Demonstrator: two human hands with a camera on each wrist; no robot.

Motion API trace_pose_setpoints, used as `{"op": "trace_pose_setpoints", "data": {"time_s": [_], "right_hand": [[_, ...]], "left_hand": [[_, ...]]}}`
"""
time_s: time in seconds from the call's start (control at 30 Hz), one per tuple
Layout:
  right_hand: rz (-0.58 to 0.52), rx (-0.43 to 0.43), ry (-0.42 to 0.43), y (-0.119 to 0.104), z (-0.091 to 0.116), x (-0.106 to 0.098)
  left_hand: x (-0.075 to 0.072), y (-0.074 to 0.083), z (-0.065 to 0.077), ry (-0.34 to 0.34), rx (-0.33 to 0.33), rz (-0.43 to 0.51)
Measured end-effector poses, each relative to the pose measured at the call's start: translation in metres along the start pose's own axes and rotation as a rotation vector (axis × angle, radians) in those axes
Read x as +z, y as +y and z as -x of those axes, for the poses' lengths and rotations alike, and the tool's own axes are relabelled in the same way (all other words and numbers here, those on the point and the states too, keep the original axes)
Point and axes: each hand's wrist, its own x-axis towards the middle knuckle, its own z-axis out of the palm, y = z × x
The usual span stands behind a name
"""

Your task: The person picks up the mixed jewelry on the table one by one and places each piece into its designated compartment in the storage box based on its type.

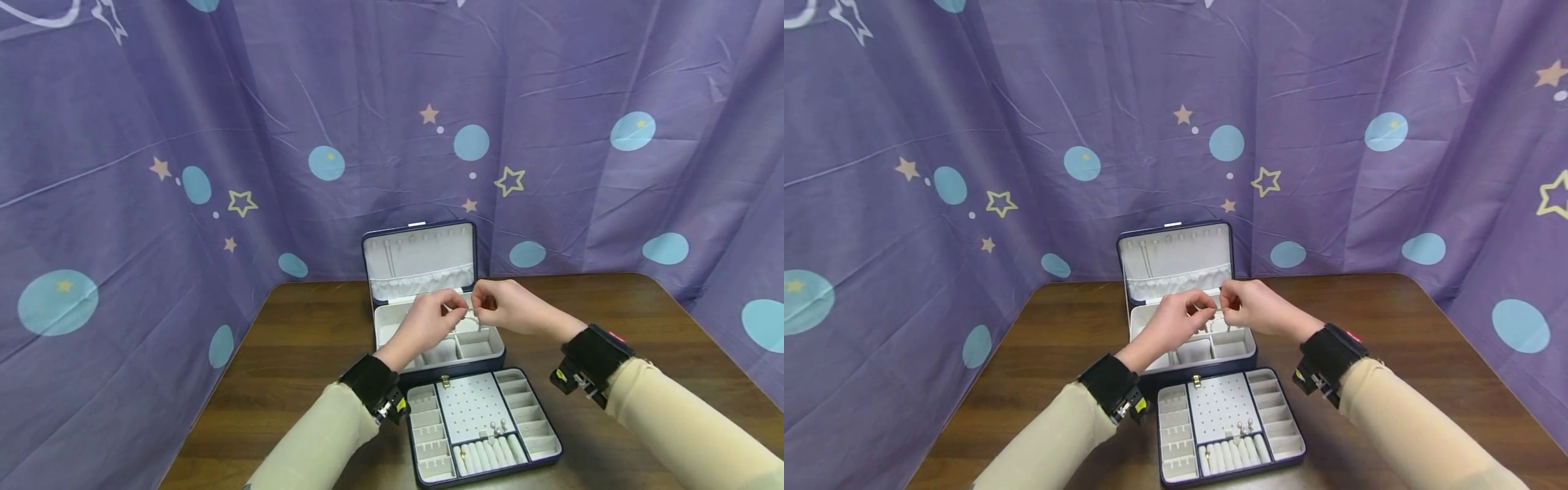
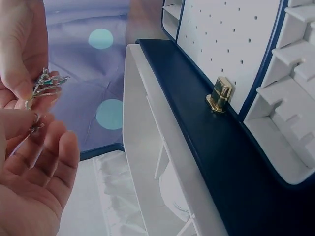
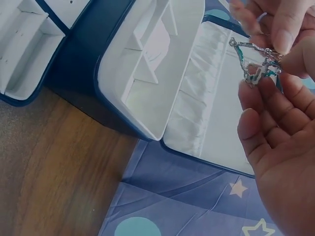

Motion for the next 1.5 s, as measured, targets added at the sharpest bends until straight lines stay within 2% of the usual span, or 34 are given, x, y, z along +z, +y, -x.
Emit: {"op": "trace_pose_setpoints", "data": {"time_s": [0.23, 0.53, 0.7, 1.13, 1.33, 1.5], "right_hand": [[-0.063, 0.037, -0.021, 0.001, 0.002, 0.003], [-0.129, 0.098, -0.074, 0.006, 0.004, 0.005], [-0.117, 0.095, -0.080, 0.007, 0.004, 0.005], [-0.047, 0.120, 0.009, 0.011, 0.005, 0.009], [-0.062, 0.117, 0.002, 0.008, 0.005, 0.010], [-0.068, 0.102, -0.015, 0.006, 0.003, 0.012]], "left_hand": [[-0.003, -0.001, -0.001, 0.044, 0.049, -0.054], [-0.010, 0.000, 0.000, 0.049, 0.035, -0.069], [-0.013, -0.001, 0.000, 0.060, 0.041, -0.076], [-0.017, -0.003, 0.001, 0.090, 0.043, -0.080], [-0.017, -0.002, 0.001, 0.091, 0.078, -0.095], [-0.018, -0.001, 0.002, 0.075, 0.076, -0.096]]}}
